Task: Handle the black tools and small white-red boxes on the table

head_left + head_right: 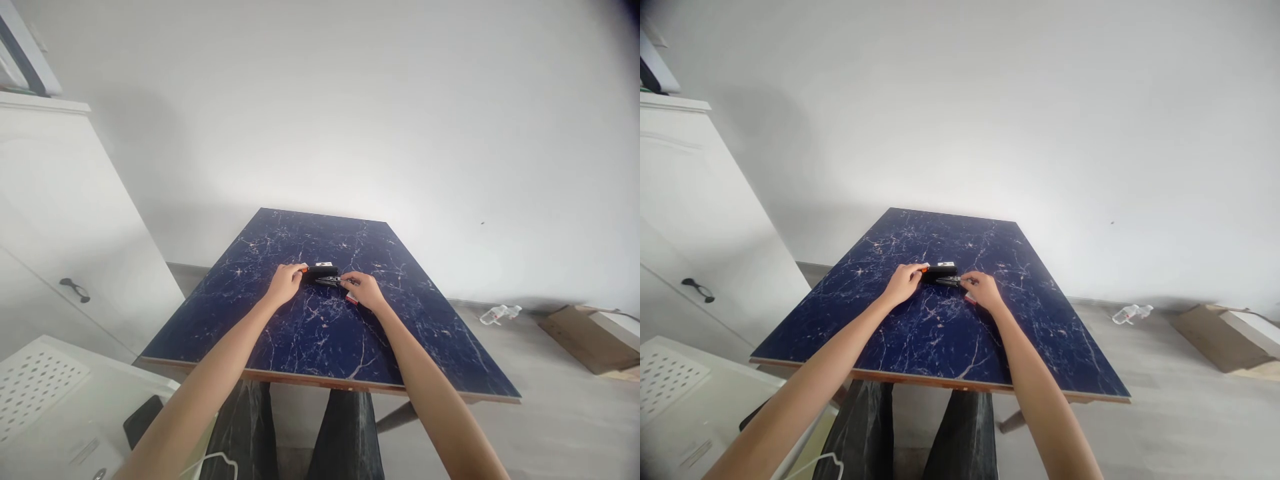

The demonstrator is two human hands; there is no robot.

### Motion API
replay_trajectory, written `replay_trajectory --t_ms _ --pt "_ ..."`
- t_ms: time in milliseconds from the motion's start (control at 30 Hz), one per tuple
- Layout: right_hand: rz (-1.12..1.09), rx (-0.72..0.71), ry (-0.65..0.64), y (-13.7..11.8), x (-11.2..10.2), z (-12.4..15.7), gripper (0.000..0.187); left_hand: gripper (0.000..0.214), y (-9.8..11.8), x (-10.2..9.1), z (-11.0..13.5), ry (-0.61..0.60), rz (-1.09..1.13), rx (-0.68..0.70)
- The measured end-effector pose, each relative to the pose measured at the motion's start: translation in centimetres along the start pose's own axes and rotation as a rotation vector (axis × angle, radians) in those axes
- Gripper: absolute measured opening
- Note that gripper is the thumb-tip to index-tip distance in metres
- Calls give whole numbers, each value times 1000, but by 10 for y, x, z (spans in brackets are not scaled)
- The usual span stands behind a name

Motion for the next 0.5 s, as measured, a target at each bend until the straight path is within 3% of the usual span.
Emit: replay_trajectory --t_ms 500 --pt "-46 46 -49 2 0 0 25 38 5 -2 1 -21 9 -12"
Point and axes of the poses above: each hand's wrist, its own z-axis away from the middle knuckle, its own x-axis out of the palm, y = z × x, the point moved 6 cm from there along -z, towards the middle knuckle, and after that the axes turned 10 degrees about z, right-handed, at the moved point
